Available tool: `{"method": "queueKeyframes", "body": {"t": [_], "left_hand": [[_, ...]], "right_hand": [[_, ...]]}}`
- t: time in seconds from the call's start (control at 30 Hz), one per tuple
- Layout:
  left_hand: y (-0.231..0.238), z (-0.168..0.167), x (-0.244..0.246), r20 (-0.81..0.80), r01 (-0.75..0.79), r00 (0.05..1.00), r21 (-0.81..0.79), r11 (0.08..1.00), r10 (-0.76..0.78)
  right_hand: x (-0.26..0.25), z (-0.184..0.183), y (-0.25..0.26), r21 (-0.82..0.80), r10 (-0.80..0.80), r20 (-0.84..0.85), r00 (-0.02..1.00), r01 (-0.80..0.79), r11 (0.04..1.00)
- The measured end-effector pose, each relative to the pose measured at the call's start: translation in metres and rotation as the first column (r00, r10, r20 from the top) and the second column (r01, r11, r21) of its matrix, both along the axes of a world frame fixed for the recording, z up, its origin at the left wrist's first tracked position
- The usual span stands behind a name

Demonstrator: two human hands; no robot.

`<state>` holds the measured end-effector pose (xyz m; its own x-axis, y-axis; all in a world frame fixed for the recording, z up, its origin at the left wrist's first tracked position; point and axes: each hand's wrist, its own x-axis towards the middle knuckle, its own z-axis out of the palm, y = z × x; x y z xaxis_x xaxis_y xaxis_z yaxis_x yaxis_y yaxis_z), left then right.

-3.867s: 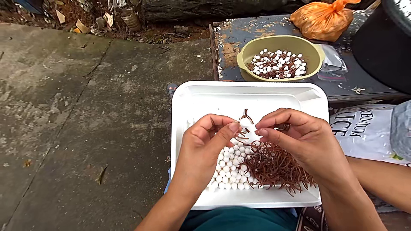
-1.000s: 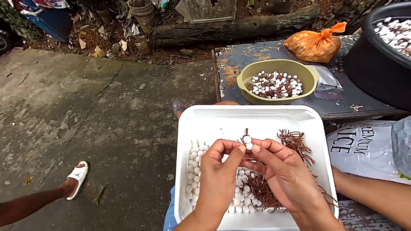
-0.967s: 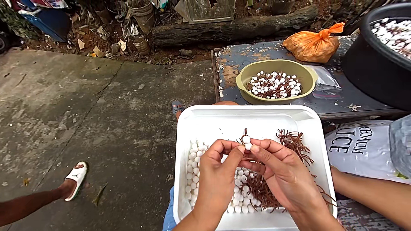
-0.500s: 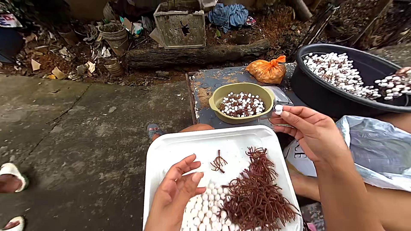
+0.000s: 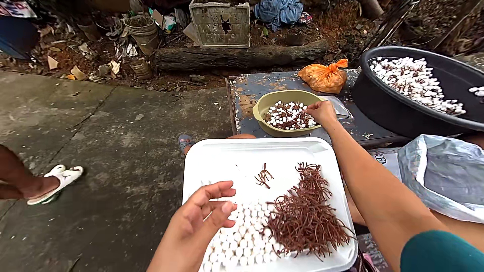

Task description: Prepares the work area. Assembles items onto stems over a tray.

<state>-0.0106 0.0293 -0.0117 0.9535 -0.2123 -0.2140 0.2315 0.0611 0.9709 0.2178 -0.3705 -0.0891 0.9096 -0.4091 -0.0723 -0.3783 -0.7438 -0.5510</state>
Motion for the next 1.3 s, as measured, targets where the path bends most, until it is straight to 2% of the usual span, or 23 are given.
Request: {"method": "queueKeyframes", "body": {"t": [0.1, 0.17, 0.2, 0.27, 0.33, 0.37, 0.4, 0.5, 0.6, 0.7, 0.77, 0.87, 1.0, 1.17, 1.23, 1.3], "left_hand": [[0.001, -0.008, 0.005, 0.052, -0.029, 0.998, -0.018, 0.999, 0.03], [-0.001, -0.013, 0.007, 0.056, -0.047, 0.997, -0.006, 0.999, 0.048], [-0.002, -0.014, 0.008, 0.05, -0.047, 0.998, -0.001, 0.999, 0.047], [-0.007, -0.013, 0.011, 0.03, -0.031, 0.999, 0.002, 1.0, 0.031], [-0.011, -0.01, 0.012, 0.042, -0.001, 0.999, 0.005, 1.0, 0.001], [-0.013, -0.009, 0.011, 0.047, 0.007, 0.999, 0.008, 1.0, -0.007], [-0.014, -0.008, 0.01, 0.053, 0.008, 0.999, 0.01, 1.0, -0.009], [-0.013, -0.007, 0.005, 0.077, 0.001, 0.997, 0.027, 1.0, -0.003], [-0.016, -0.008, 0.002, 0.063, -0.01, 0.998, 0.02, 1.0, 0.009], [-0.028, -0.009, 0.003, 0.033, 0.01, 0.999, 0.024, 1.0, -0.011], [-0.038, -0.011, 0.005, 0.032, -0.004, 0.999, 0.021, 1.0, 0.004], [-0.052, -0.015, 0.01, 0.061, -0.073, 0.995, -0.068, 0.995, 0.077], [-0.066, -0.014, 0.011, -0.041, -0.068, 0.997, -0.188, 0.98, 0.061], [-0.062, -0.006, 0.012, -0.235, -0.153, 0.969, -0.326, 0.933, 0.077], [-0.052, -0.004, 0.012, -0.357, -0.176, 0.934, -0.368, 0.913, 0.036], [-0.041, -0.007, 0.01, -0.465, -0.189, 0.885, -0.4, 0.897, -0.022]], "right_hand": [[-0.024, 0.055, 0.023, 0.004, 0.123, 0.16, 0.979, -0.125, 0.992], [-0.059, 0.093, 0.054, 0.048, 0.275, 0.283, 0.919, -0.3, 0.953], [-0.081, 0.104, 0.071, 0.073, 0.374, 0.338, 0.864, -0.42, 0.905], [-0.121, 0.107, 0.1, 0.045, 0.629, 0.368, 0.685, -0.689, 0.724], [-0.149, 0.086, 0.122, -0.104, 0.837, 0.249, 0.486, -0.846, 0.522], [-0.157, 0.07, 0.13, -0.202, 0.879, 0.169, 0.446, -0.857, 0.474], [-0.163, 0.055, 0.137, -0.285, 0.887, 0.118, 0.446, -0.841, 0.461], [-0.167, 0.039, 0.136, -0.429, 0.835, 0.087, 0.544, -0.736, 0.524], [-0.176, 0.057, 0.117, -0.38, 0.732, 0.128, 0.67, -0.648, 0.66], [-0.193, 0.072, 0.104, -0.184, 0.573, 0.229, 0.787, -0.543, 0.819], [-0.206, 0.078, 0.107, 0.088, 0.468, 0.29, 0.835, -0.51, 0.856], [-0.219, 0.077, 0.122, 0.43, 0.362, 0.327, 0.873, -0.479, 0.766], [-0.225, 0.068, 0.144, 0.616, 0.276, 0.359, 0.892, -0.449, 0.647], [-0.231, 0.063, 0.173, 0.661, 0.246, 0.368, 0.897, -0.438, 0.61], [-0.237, 0.058, 0.187, 0.547, 0.264, 0.445, 0.856, -0.493, 0.676], [-0.246, 0.048, 0.202, 0.305, 0.334, 0.56, 0.758, -0.564, 0.767]]}}
